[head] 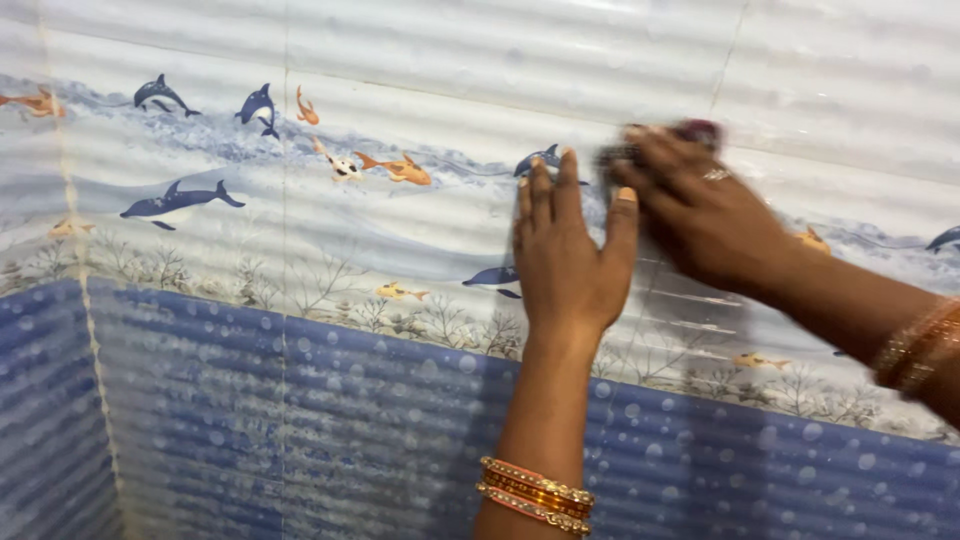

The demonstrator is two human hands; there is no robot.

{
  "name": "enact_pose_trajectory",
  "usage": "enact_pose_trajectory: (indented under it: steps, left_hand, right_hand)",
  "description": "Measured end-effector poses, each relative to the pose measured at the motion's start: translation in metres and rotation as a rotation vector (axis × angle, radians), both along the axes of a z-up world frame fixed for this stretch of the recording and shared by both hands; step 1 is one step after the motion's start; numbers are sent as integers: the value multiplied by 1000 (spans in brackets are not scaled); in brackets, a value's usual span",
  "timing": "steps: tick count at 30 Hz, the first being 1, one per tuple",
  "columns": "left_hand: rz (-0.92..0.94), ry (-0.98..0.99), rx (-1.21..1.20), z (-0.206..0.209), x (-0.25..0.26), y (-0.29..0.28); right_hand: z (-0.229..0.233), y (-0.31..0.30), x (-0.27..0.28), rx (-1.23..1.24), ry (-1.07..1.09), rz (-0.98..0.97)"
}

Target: The person cleans wall tiles by scrubbing them with a small cloth held in the right hand and using the left hand to provide support.

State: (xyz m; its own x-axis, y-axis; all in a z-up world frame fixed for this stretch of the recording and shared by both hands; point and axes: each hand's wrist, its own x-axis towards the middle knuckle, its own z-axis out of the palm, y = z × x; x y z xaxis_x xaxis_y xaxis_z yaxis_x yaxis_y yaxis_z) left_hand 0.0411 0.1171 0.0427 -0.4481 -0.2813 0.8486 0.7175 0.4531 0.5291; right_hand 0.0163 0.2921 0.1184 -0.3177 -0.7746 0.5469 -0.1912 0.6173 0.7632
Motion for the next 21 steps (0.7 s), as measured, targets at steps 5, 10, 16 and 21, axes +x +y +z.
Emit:
enact_pose_trajectory:
  steps: [5,10,16,21]
  left_hand:
    - [-37,51,23,3,6,22]
    - [-80,30,5,2,4,25]
    - [48,26,-125,-9,-4,26]
    - [85,-2,-227,-17,-10,24]
  right_hand:
    - [6,-53,8,63,-108,223]
    - [9,0,16,21,15,69]
    - [-22,136,37,-254,144,-224]
    - [-57,217,49,-572,237,-238]
